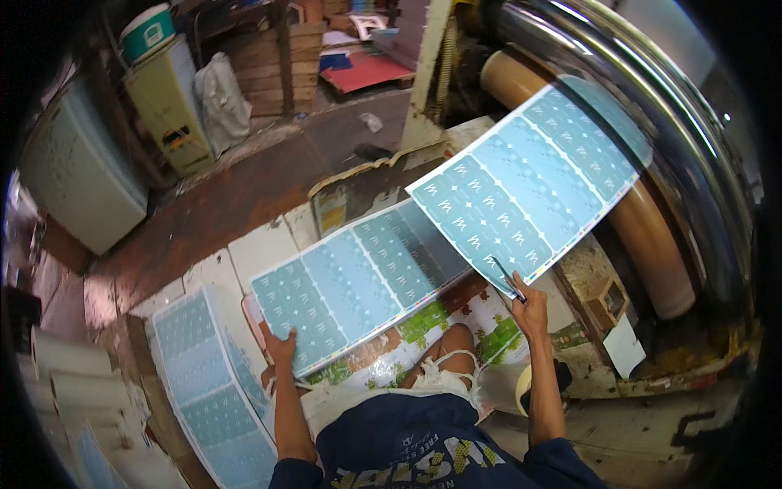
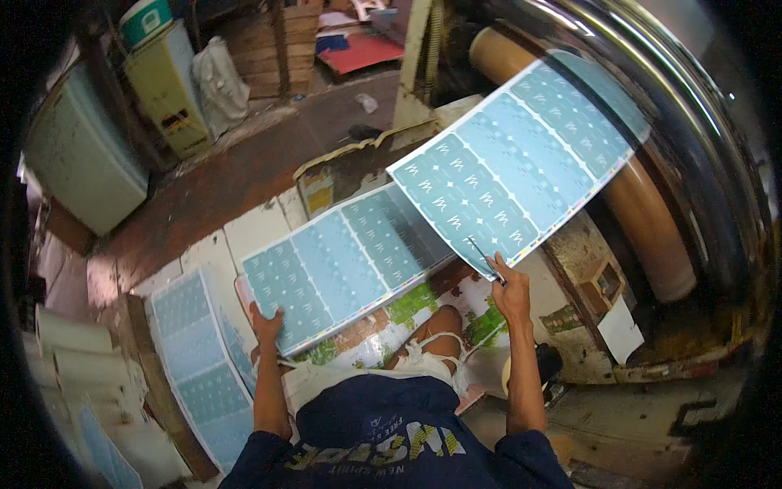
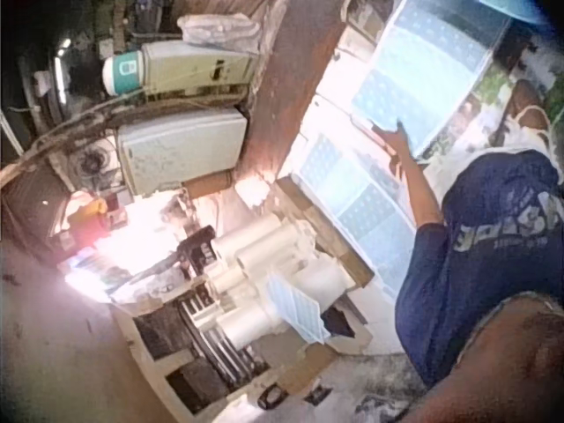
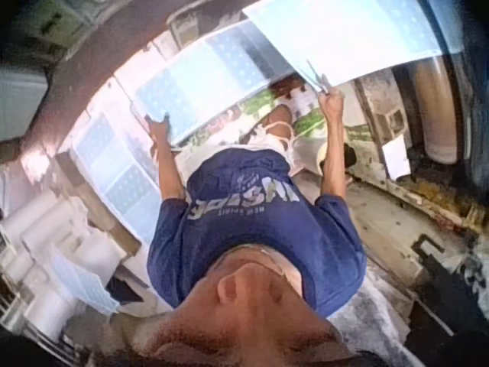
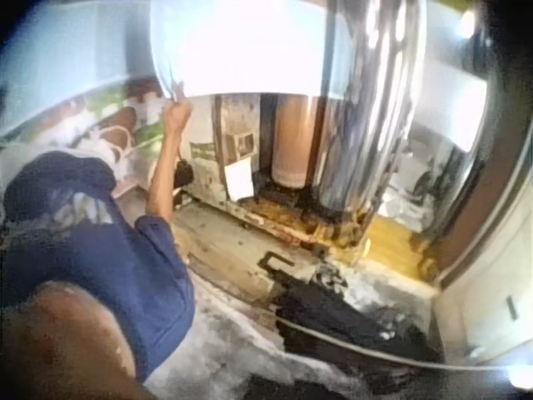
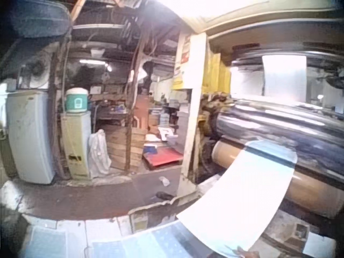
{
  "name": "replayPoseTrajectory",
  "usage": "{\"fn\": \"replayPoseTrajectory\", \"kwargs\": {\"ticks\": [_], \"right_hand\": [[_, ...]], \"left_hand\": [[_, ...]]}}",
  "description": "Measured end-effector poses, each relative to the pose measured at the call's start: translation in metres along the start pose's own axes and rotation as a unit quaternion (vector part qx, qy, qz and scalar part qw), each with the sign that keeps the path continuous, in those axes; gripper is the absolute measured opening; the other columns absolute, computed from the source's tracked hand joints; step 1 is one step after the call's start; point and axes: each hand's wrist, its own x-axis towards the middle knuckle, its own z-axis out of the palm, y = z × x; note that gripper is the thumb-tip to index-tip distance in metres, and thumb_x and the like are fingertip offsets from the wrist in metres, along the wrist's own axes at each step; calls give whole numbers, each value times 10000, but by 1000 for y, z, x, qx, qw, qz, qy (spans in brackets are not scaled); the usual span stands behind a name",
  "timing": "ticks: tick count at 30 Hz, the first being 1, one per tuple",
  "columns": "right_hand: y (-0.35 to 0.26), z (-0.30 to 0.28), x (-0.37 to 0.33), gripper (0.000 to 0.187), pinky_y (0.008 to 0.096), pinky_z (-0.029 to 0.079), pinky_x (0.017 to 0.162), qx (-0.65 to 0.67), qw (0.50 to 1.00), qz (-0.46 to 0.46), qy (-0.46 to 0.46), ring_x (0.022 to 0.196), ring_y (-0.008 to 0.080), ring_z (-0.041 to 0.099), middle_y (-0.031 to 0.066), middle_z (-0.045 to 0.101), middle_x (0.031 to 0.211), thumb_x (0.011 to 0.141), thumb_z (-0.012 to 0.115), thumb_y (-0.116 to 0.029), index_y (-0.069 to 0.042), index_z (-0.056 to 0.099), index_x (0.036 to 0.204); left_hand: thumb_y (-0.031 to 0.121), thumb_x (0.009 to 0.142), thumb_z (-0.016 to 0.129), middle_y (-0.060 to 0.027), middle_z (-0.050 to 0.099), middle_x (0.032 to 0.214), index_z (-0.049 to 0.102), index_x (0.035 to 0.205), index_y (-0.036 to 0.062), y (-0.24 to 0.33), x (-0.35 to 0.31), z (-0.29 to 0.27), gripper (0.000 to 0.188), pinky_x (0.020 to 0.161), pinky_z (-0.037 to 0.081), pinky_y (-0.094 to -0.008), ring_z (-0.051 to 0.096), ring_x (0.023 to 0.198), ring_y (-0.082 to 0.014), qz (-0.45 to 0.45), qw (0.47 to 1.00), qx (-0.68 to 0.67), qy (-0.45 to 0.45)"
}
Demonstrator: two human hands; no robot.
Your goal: The person uses a small cutting tool to manually separate sections of printed material as it comes off a large industrial roller, then places the cut sheets onto a stack on a nearby table.
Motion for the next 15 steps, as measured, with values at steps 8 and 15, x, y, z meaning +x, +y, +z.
{"fn": "replayPoseTrajectory", "kwargs": {"ticks": [8, 15], "right_hand": [[12, 18, -22, 501, 323, 517, 636, 30, 999, 29, -21, 846, 314, 699, 262, 565, 1221, 718, 526, 38, -99, 664, 1180], [-6, 26, -33, 470, 361, 534, 747, 36, 995, 35, -88, 948, 367, 667, 282, 579, 1180, 707, 546, 17, -72, 674, 1150]], "left_hand": [[162, 672, 822, -420, -87, 1461, -83, 1493, 34, 71, -62, 31, 1229, 1124, 104, -595, -31, 1381, -566, -182, 881, 402, -168], [41, 723, 739, -422, 173, 1438, -107, 1506, 97, 42, -62, 35, 1154, 1005, 418, -487, 339, 1306, -499, -186, 883, 412, -127]]}}
